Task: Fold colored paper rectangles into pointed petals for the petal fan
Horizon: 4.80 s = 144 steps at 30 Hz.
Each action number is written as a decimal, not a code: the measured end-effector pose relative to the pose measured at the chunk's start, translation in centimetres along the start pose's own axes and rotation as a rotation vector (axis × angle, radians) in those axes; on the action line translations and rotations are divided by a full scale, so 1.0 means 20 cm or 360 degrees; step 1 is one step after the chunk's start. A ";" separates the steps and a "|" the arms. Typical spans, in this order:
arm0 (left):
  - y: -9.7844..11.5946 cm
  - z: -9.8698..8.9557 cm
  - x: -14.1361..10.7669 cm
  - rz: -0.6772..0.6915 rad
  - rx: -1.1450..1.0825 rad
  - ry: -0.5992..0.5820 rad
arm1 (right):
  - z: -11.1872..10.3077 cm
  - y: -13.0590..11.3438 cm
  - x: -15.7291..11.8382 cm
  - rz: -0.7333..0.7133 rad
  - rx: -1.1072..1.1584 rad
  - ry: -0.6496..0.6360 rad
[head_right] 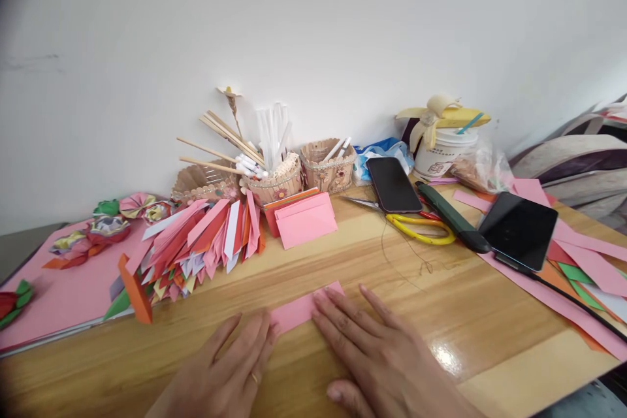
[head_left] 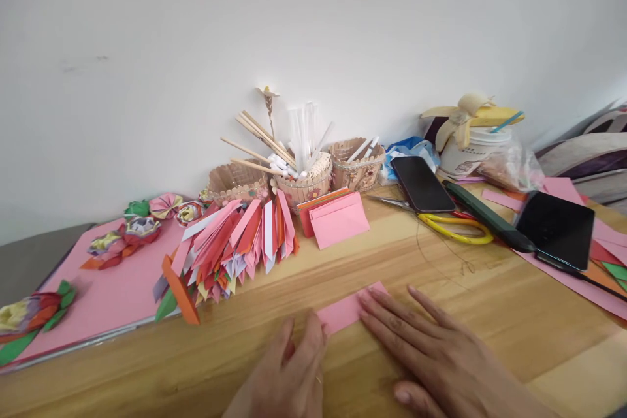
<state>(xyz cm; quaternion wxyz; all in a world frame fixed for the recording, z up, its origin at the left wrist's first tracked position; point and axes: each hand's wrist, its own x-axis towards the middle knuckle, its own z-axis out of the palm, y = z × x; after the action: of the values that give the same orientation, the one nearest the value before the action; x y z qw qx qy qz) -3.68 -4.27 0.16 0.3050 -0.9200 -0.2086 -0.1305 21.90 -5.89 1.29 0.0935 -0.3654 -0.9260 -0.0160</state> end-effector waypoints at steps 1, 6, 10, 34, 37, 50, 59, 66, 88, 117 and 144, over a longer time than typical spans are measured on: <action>0.01 -0.01 -0.01 -0.0020 0.0030 -0.0014 | 0.00 0.01 -0.02 0.0039 -0.0004 0.0017; 0.02 -0.04 -0.01 -0.0118 0.0065 -0.0072 | 0.00 0.06 -0.09 0.0178 -0.0130 0.0087; 0.01 -0.05 0.01 -0.0133 0.0074 -0.0147 | 0.00 0.07 -0.11 0.0182 -0.0278 0.0131; 0.01 -0.05 -0.01 0.0046 0.0141 -0.0243 | 0.04 0.11 -0.03 0.0569 0.0159 0.0337; 0.01 -0.04 -0.01 0.0060 0.0088 -0.0233 | 0.04 0.11 0.05 0.0686 0.0304 0.0267; 0.03 -0.03 0.01 -0.0213 0.0103 -0.0017 | 0.01 0.04 0.14 0.0751 0.0615 0.0349; -0.04 -0.03 0.07 -0.0394 -0.0755 0.0019 | -0.01 -0.14 0.18 0.0123 0.0323 0.0506; -0.09 0.03 0.06 -0.0388 -0.1092 -0.0158 | -0.07 -0.11 0.23 0.0010 0.0802 0.0086; -0.16 0.13 0.10 -0.0458 -0.1046 0.0225 | -0.10 0.17 0.40 -0.0094 0.0809 -0.0168; -0.08 0.13 0.13 -0.0599 -0.0752 0.0339 | 0.06 0.11 0.38 0.0378 0.0786 -0.0011; -0.09 0.10 0.13 -0.0442 -0.0594 0.0201 | 0.05 0.11 0.37 0.0266 0.0638 -0.0012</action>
<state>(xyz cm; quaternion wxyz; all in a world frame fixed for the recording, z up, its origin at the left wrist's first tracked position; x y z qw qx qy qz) -2.08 -0.91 0.42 0.1214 -0.9129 -0.2860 -0.2646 17.94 0.77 1.63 0.1617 -0.4150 -0.8775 0.1778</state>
